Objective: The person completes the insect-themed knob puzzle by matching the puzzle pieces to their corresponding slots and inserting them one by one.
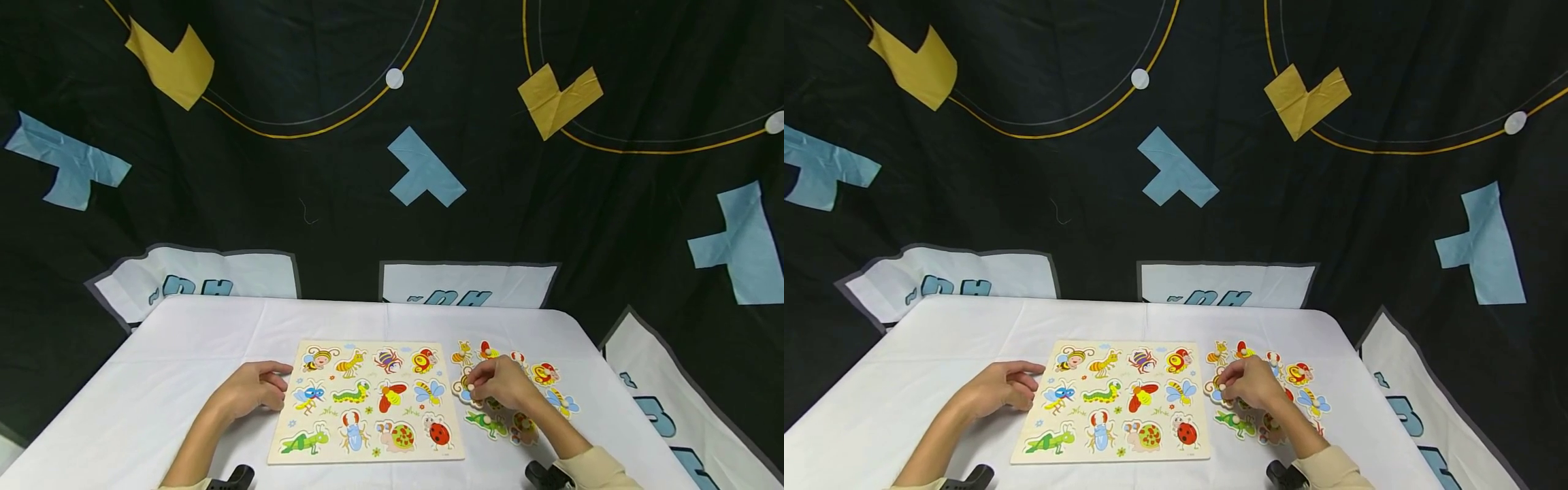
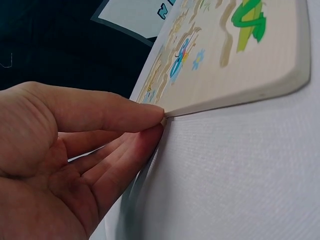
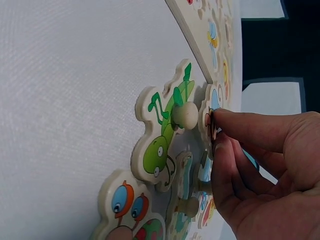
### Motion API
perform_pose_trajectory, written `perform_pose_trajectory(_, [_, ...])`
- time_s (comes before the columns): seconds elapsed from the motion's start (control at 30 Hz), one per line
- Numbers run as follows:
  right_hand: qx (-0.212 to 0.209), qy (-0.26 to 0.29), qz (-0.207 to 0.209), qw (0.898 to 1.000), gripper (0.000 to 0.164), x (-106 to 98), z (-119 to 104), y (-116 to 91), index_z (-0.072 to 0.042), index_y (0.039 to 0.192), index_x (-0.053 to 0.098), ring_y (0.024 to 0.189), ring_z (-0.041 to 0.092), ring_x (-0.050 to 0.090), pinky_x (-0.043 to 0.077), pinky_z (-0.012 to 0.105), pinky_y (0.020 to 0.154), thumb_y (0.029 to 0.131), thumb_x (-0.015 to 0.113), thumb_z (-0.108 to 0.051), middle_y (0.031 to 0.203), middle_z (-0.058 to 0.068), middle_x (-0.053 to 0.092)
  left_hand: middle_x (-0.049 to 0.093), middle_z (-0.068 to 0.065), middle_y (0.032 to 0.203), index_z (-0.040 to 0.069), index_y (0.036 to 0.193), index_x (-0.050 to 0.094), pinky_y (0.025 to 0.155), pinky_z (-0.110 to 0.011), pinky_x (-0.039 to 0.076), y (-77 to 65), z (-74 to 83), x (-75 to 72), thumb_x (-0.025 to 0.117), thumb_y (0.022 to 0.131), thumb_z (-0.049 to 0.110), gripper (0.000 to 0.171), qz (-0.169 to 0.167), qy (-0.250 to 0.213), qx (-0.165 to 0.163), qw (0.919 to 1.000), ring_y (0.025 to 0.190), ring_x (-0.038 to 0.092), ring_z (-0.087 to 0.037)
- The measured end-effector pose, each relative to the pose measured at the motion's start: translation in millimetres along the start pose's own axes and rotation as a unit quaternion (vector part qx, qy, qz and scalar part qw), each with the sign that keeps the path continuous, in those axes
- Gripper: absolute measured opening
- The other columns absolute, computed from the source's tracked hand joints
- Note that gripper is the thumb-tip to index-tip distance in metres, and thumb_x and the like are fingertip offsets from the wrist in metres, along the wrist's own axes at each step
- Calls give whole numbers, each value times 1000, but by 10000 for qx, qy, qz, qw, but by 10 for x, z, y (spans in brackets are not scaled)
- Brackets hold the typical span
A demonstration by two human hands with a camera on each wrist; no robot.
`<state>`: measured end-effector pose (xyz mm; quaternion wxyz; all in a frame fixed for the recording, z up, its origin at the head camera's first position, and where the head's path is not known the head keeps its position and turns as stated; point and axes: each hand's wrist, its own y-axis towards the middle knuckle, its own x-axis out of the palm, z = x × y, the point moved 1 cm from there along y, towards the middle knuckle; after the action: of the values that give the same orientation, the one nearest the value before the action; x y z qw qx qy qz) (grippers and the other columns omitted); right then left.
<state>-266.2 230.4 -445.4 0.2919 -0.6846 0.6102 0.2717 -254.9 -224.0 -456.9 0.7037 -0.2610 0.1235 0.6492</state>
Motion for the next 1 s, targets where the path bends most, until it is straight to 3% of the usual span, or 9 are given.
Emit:
perform_pose_trajectory(0.47, [-237, 87, -55, 9997, 13, 49, -207, 109, -12, 81, 76, 67, 15, 54, 43, 28, 60, 73, 86, -7, 72, -2, 63, 66, -9, 93, -4, 131, 62, 69, -32, 49, -17, 1, -4, 77, 62, -8, 71, 26, 69, 78, 9999, 80, 61, -19])
perform_pose_trajectory(0.73, [-584, 264, -111, 9979, 14, 137, -359, 199, -7, 82, 76, 66, 13, 55, 43, 27, 62, 71, 85, -5, 71, -2, 66, 67, -9, 92, -5, 129, 63, 67, -31, 51, -27, -8, -9, 78, 60, -8, 70, 74, -53, 60, 9999, 79, 62, -18])
perform_pose_trajectory(1.0, [-564, 257, -43, 9981, 12, 235, -512, 315, -10, 79, 76, 65, 13, 56, 43, 28, 61, 72, 86, -8, 69, -3, 68, 67, -10, 94, -5, 130, 63, 68, -31, 51, -22, -13, -3, 78, 61, -9, 70, 28, -169, -5, 9999, 80, 62, -19])
